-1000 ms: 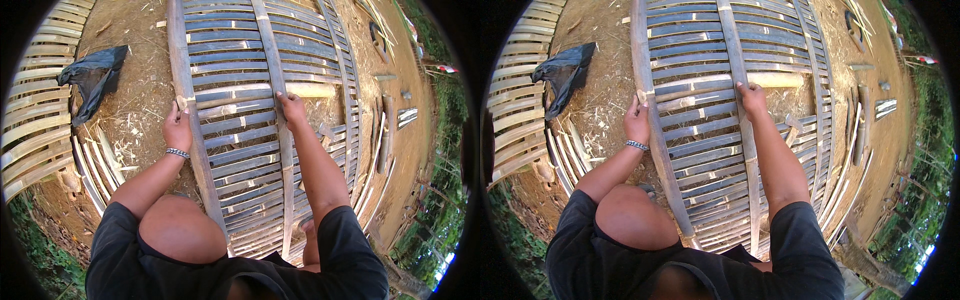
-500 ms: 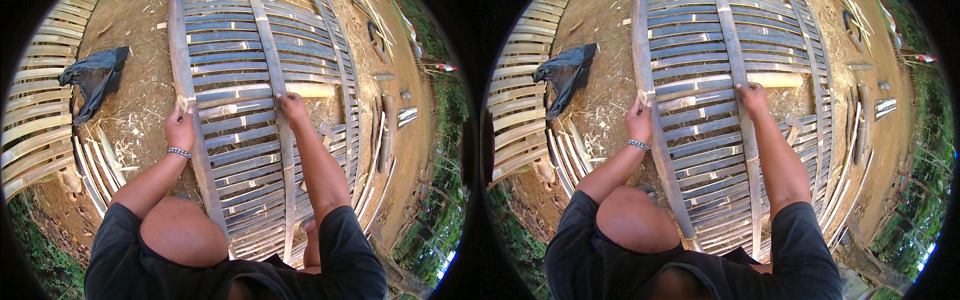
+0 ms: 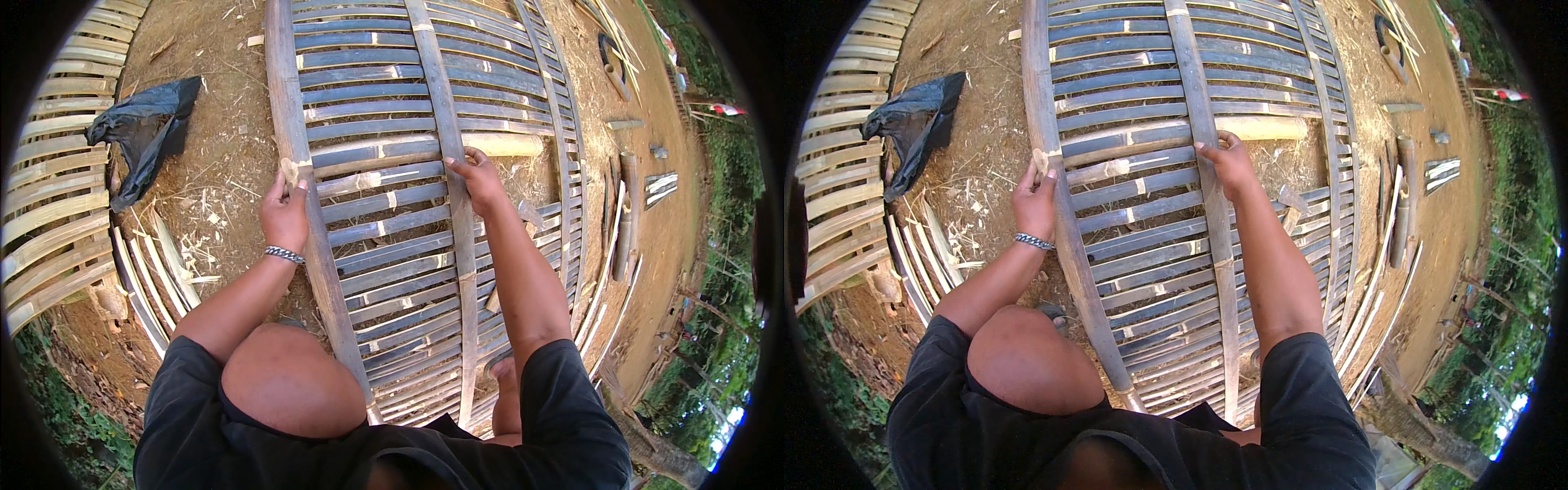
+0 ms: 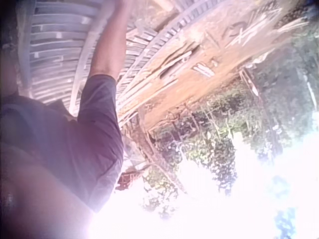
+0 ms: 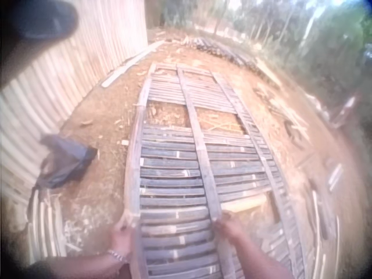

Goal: The person is assembling a bamboo lattice structure on the ground, positioning a horizontal bamboo piece and using a hammer to drive it into place. They also move small bamboo offcuts aside.

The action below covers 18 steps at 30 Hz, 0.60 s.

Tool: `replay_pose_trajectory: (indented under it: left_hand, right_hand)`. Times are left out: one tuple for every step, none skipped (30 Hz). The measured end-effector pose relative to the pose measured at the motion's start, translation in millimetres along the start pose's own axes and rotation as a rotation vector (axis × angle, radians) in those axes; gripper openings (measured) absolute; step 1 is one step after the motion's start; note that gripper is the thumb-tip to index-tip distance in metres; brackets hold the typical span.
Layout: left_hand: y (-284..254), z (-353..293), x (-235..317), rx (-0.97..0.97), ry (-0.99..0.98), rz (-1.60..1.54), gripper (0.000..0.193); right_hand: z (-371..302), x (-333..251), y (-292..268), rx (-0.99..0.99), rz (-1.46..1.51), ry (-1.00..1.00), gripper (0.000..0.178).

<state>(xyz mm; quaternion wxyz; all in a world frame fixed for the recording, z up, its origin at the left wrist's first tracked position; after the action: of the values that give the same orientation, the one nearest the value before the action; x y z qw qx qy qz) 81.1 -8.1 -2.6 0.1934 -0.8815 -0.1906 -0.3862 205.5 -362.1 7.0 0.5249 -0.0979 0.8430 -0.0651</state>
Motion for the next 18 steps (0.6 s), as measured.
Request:
replay_pose_trajectory:
  left_hand:
    - [0, 0, 0, 0.002, -0.018, 0.014, 0.054]
    - [1, -1, 1, -0.005, -0.016, 0.01, 0.054]
    - [1, -3, 2, -0.012, -0.015, 0.005, 0.055]
    - [1, -3, 4, -0.016, -0.01, 0.002, 0.055]
    - [0, -1, 3, -0.021, -0.008, -0.02, 0.055]
    - [0, 1, -1, -0.025, -0.007, -0.041, 0.055]
    - [1, 1, 0, -0.034, -0.007, -0.062, 0.055]
    - [1, 1, 0, -0.031, -0.011, -0.041, 0.055]
    - [2, 0, 0, -0.028, -0.014, -0.021, 0.055]
    - [1, -1, 1, -0.02, -0.016, 0.001, 0.056]
    - [1, 0, 1, -0.008, -0.007, 0.007, 0.055]
    - [1, 2, 0, 0.003, 0.002, 0.013, 0.055]
    - [1, 3, -3, 0.016, 0.009, 0.019, 0.055]
    - [1, 6, -8, 0.015, 0.024, 0.003, 0.055]
    - [0, 11, -13, 0.014, 0.04, -0.013, 0.056]
    - [0, 13, -15, 0.013, 0.055, -0.031, 0.056]
    - [0, 15, -17, 0.015, 0.06, -0.015, 0.056]
    - [-1, 17, -19, 0.017, 0.065, 0.0, 0.056]
  right_hand:
    - [-1, 0, 0, 0.01, -0.011, 0.0, 0.068]
    - [-1, -1, -1, 0.019, -0.022, -0.001, 0.067]
    - [-2, -1, -1, 0.029, -0.034, -0.001, 0.067]
    - [-2, -2, 1, 0.025, -0.046, -0.013, 0.067]
    - [-4, -3, 2, 0.021, -0.058, -0.026, 0.067]
    - [-4, -4, 4, 0.018, -0.07, -0.038, 0.068]
    - [-3, -4, 4, 0.005, -0.076, -0.053, 0.068]
    - [-1, -2, 3, -0.008, -0.082, -0.068, 0.069]
    - [0, -1, 3, -0.021, -0.088, -0.082, 0.069]
    - [0, 0, 4, -0.017, -0.113, -0.092, 0.07]
    - [1, 2, 4, -0.014, -0.138, -0.101, 0.07]
    - [1, 3, 3, -0.01, -0.163, -0.111, 0.07]
    - [2, 4, 4, -0.004, -0.167, -0.117, 0.07]
    - [2, 5, 5, 0.001, -0.171, -0.124, 0.07]
    - [3, 5, 5, 0.006, -0.175, -0.131, 0.07]
    - [3, 5, 6, 0.007, -0.171, -0.137, 0.07]
    - [3, 5, 8, 0.007, -0.167, -0.143, 0.069]
    - [3, 5, 9, 0.006, -0.163, -0.149, 0.069]
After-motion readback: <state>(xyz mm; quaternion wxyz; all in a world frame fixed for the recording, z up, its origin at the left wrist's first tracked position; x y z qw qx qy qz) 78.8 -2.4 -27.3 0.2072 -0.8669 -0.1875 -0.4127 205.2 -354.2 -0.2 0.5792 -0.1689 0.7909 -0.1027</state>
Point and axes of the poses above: each hand's wrist, its own z-axis towards the middle knuckle, its own y-axis out of the palm, x = y × z, the point moved 5 cm from there along z, towards the middle knuckle, and after that the axes turned 13 degrees about -y, right-handed, at the moved point
